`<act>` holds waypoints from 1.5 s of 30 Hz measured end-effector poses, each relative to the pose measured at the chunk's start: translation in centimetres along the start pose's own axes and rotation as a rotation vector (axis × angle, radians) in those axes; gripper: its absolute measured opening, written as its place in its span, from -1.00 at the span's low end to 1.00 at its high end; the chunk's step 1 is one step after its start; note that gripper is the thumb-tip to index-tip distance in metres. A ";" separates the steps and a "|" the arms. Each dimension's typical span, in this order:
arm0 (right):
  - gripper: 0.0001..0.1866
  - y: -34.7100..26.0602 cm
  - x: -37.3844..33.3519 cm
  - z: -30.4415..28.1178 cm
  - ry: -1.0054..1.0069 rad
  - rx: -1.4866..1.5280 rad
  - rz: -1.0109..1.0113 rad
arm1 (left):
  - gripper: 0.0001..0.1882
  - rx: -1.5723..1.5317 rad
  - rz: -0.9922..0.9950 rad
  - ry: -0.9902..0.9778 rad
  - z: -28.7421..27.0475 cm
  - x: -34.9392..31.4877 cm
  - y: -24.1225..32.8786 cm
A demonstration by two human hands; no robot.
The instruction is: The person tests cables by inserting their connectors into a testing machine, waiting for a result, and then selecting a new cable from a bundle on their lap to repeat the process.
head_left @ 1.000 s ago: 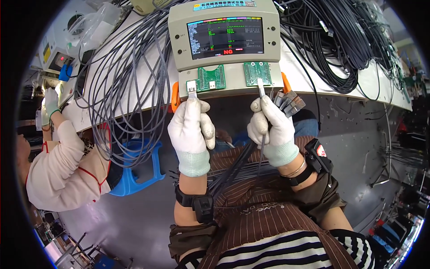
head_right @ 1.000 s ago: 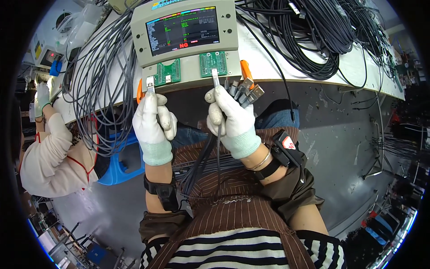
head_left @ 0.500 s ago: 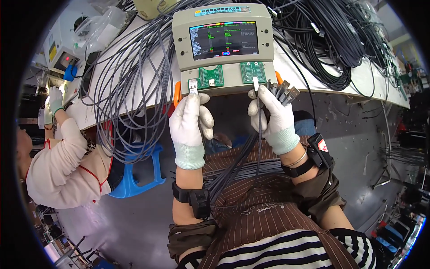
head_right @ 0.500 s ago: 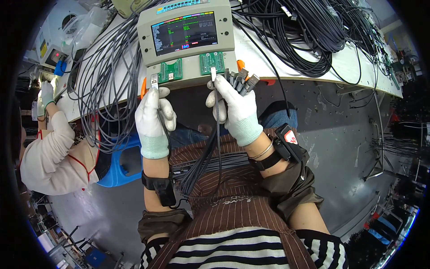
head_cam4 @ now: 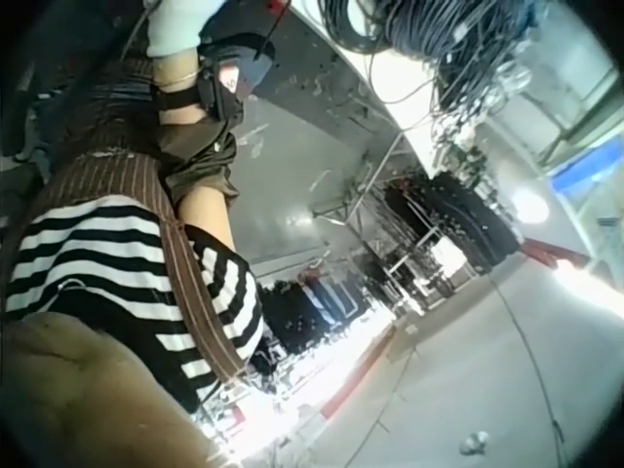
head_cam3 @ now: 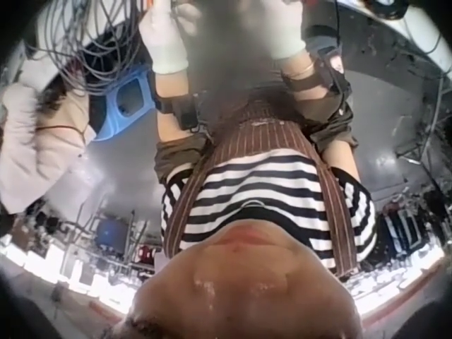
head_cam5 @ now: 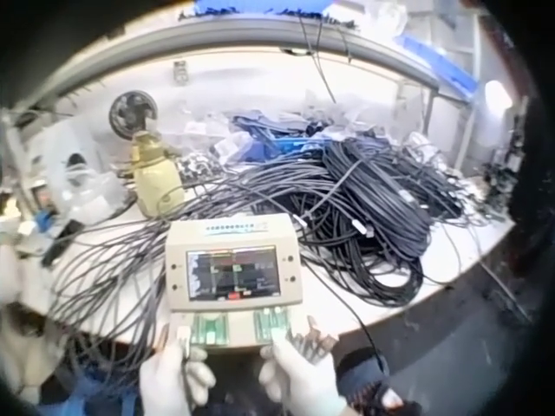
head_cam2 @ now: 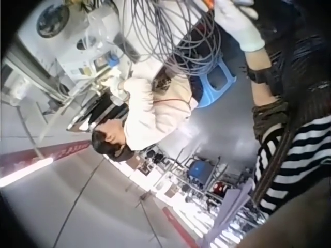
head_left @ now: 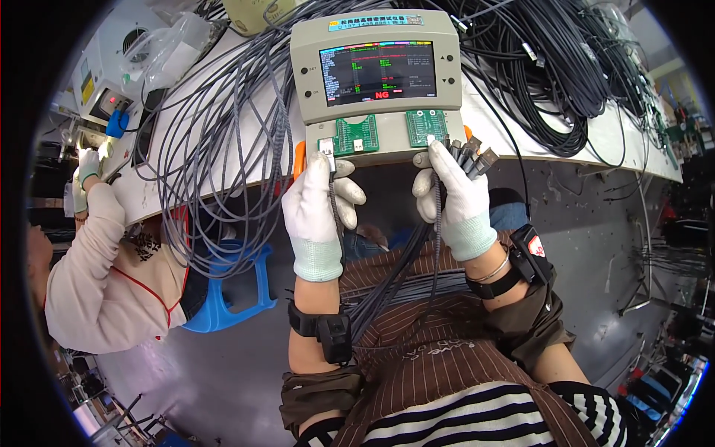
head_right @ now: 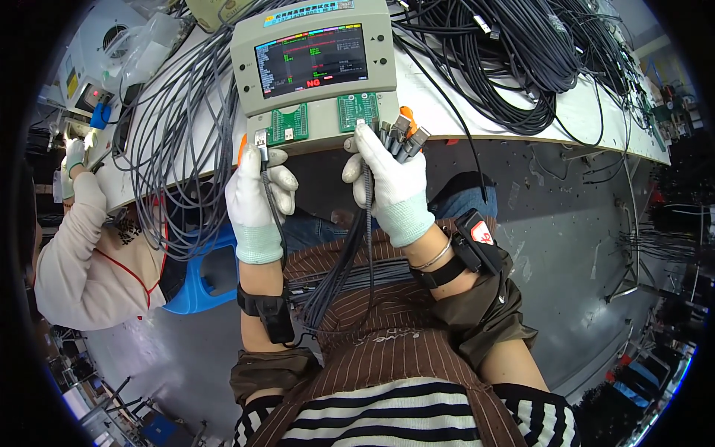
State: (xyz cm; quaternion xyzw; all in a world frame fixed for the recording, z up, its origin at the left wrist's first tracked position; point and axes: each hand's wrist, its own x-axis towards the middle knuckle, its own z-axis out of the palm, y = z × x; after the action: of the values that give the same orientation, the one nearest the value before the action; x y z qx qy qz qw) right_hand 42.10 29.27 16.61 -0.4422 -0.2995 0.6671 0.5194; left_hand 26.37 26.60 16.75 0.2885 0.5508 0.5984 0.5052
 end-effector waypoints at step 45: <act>-0.69 -2.7 -8.8 -4.9 -0.425 0.089 0.033 | -0.74 0.139 -0.253 -0.640 4.1 -8.8 2.8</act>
State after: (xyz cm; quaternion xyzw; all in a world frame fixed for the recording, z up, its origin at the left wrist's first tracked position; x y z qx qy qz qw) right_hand 48.26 21.32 19.24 -0.2730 -0.3653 0.7663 0.4526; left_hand 32.11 20.30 22.25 0.4248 0.4354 0.3713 0.7015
